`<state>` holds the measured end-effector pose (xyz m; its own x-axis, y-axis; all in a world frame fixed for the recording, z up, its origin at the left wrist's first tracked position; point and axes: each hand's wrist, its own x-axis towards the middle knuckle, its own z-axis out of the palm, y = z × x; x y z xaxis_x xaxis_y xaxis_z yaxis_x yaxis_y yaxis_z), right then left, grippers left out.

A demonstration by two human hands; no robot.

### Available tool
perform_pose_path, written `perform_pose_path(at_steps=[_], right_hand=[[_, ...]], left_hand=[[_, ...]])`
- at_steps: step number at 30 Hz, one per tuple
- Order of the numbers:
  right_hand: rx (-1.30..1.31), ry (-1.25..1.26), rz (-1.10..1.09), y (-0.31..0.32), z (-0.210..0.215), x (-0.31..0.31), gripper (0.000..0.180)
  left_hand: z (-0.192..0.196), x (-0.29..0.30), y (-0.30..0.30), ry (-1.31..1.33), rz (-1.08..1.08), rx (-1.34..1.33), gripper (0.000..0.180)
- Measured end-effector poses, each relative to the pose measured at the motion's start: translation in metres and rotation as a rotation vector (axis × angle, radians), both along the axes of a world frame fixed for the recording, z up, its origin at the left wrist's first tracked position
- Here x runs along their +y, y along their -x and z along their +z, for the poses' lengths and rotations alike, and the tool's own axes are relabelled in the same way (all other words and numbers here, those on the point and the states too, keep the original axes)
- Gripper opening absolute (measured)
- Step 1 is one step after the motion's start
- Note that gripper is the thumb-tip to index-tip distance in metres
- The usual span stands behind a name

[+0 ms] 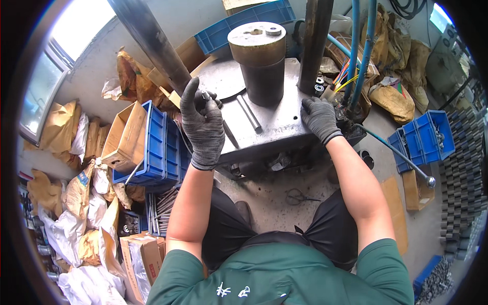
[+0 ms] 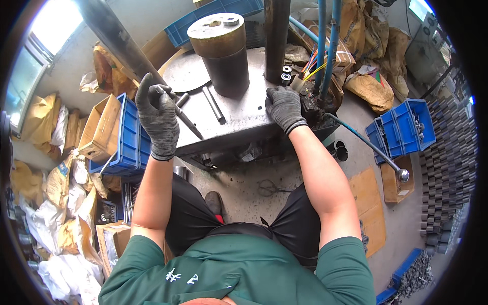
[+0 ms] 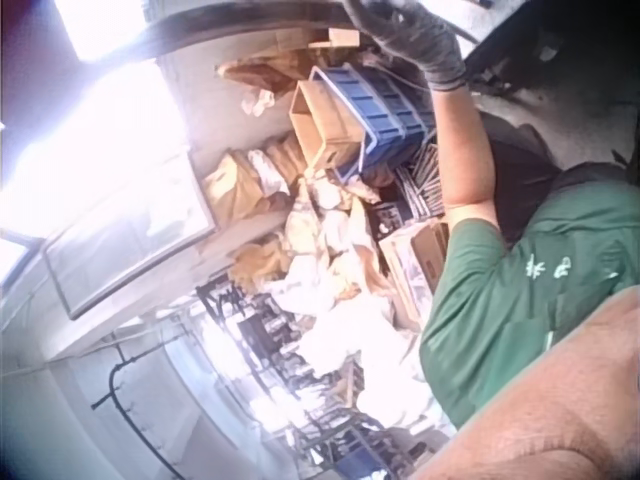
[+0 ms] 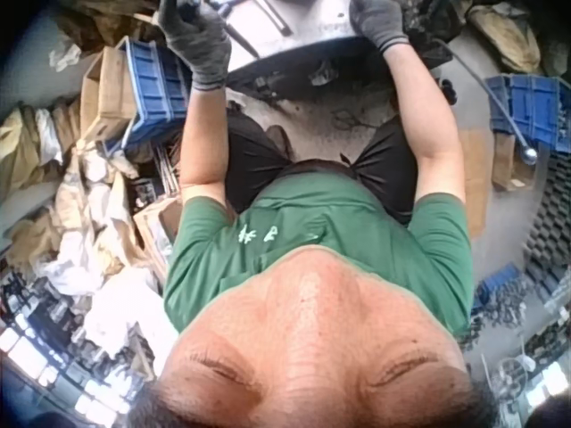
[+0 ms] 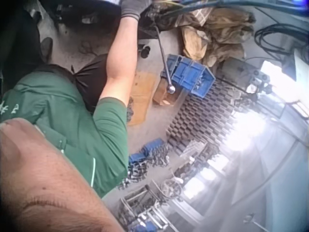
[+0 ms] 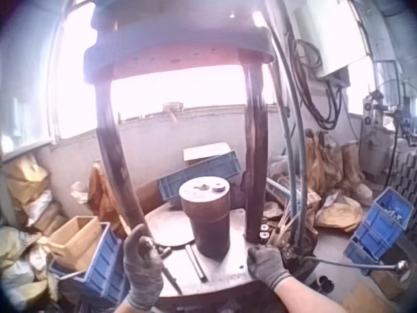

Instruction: Operating a hydraulic press to assemble or process metal components.

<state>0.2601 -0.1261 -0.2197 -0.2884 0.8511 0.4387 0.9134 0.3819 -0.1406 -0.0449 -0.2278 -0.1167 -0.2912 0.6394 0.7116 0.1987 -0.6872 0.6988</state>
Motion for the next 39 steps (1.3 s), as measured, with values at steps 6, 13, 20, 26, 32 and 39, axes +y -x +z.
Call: perform_pose_path(at_steps=[6, 13, 20, 26, 32, 39], right_hand=[[0.205, -0.06, -0.001, 0.004, 0.0, 0.005, 0.028], [0.345, 0.031, 0.012, -0.009, 0.0, 0.008, 0.029], [1.227, 0.407, -0.025, -0.025, 0.023, -0.016, 0.028], [1.811, 0.689, 0.031, -0.017, 0.047, -0.049, 0.022], [1.921, 0.658, 0.194, -0.008, 0.054, -0.068, 0.022], [1.93, 0.646, 0.362, -0.008, 0.063, -0.081, 0.022]], left_hand=[[-0.024, -0.003, 0.012, -0.081, -0.111, -0.122, 0.05], [-0.055, 0.002, 0.009, 0.343, -0.062, -0.1, 0.037], [-0.058, 0.0, -0.007, 0.712, -0.147, 0.07, 0.019], [-0.06, -0.024, -0.049, 0.839, -0.422, -0.075, 0.027], [-0.064, -0.038, -0.077, 0.844, -0.607, -0.02, 0.027], [-0.078, -0.034, -0.078, 0.791, -0.597, 0.064, 0.028]])
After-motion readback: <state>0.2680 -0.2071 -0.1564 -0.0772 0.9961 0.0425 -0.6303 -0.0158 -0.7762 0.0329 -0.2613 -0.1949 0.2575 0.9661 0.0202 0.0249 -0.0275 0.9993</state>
